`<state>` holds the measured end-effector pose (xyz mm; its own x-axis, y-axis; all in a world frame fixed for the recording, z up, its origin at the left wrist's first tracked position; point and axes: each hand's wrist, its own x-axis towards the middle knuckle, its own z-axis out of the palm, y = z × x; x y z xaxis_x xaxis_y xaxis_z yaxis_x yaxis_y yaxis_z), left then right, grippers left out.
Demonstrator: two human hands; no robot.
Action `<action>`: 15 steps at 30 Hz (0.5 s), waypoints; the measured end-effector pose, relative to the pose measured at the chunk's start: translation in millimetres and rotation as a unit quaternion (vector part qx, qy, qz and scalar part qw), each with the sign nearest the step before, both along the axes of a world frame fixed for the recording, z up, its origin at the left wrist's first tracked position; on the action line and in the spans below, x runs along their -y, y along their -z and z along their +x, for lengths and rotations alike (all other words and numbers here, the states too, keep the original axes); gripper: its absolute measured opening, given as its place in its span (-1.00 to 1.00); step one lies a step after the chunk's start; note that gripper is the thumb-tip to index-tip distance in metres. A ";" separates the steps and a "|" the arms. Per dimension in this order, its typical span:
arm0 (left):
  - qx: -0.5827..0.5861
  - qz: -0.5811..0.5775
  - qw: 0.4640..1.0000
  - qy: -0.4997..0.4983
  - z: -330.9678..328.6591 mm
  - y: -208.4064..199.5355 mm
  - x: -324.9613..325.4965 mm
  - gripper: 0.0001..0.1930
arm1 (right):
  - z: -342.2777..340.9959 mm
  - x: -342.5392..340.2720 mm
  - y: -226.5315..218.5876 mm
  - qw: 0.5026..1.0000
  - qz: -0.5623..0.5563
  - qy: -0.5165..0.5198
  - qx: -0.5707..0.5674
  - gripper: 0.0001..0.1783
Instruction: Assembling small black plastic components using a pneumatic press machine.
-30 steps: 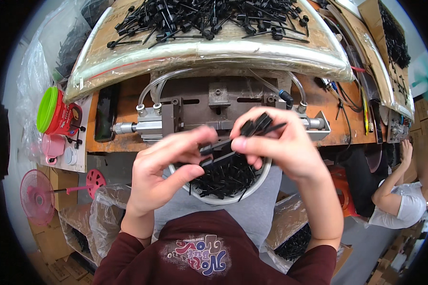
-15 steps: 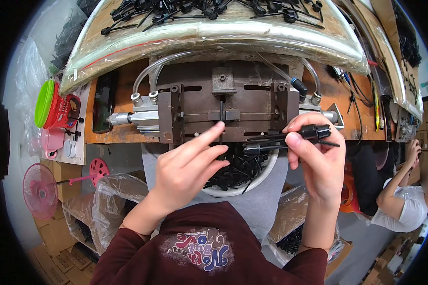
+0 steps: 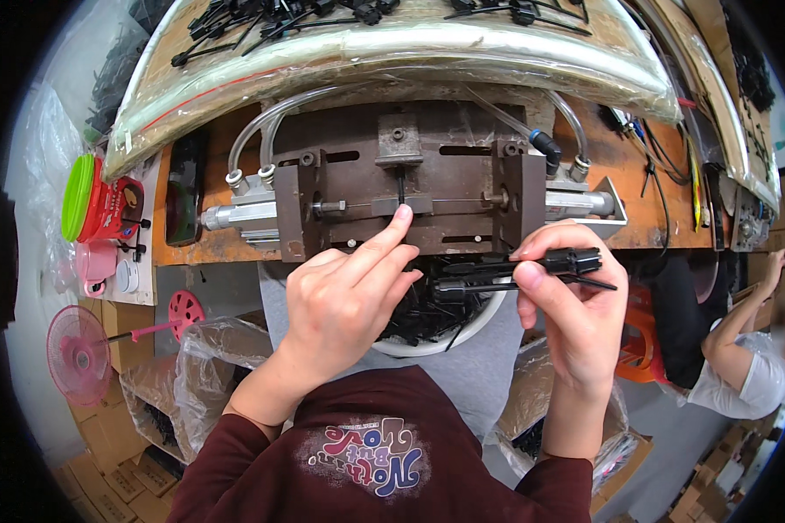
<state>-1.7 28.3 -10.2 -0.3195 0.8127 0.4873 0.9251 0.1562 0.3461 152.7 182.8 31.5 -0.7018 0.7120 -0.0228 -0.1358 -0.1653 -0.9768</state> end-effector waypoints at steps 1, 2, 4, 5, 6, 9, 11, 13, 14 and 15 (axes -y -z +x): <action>0.010 -0.009 1.000 0.002 -0.7 -3.3 1.1 -0.72 | -0.2 1.0 0.9 1.000 -0.003 0.000 -0.001 -0.84; 0.019 -0.019 1.000 0.003 -1.8 -4.8 2.4 -0.71 | 0.0 1.6 2.9 1.000 -0.005 0.000 -0.003 -0.84; 0.097 0.054 0.993 0.051 -3.2 -13.5 2.8 -0.60 | -1.2 4.7 3.3 1.000 -0.004 -0.007 -0.003 -0.85; 0.124 0.087 0.986 0.075 -1.3 -24.1 3.4 -0.57 | -1.6 7.0 2.9 1.000 -0.012 -0.017 -0.004 -0.85; 0.151 0.117 0.977 0.097 0.5 -30.8 4.9 -0.54 | -3.7 10.2 1.6 0.999 -0.020 -0.030 0.000 -0.85; 0.170 0.096 0.960 0.200 2.8 -29.8 19.7 -0.61 | -6.8 13.5 4.3 0.998 -0.037 -0.041 0.003 -0.85; 0.212 0.089 0.951 0.205 5.3 -35.1 28.5 -0.65 | -8.9 11.5 2.6 0.999 -0.032 -0.023 0.007 -0.86; 0.257 0.091 0.941 0.200 4.5 -35.7 37.1 -0.66 | -8.3 8.2 3.9 0.999 0.021 0.039 -0.005 -0.83; 0.246 0.089 0.950 0.170 3.9 -34.0 36.8 -0.67 | -7.3 6.5 6.1 0.996 0.050 0.068 -0.020 -0.82; 0.234 0.088 0.959 0.137 3.8 -31.7 36.4 -0.67 | -7.3 7.2 5.4 0.993 0.068 0.096 -0.023 -0.81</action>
<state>2.1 -8.1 21.6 -0.3223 0.8157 0.4804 0.6604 -0.1699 0.7315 145.4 175.6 26.2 -0.5503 0.8275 0.1110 -0.1972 0.0003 -0.9804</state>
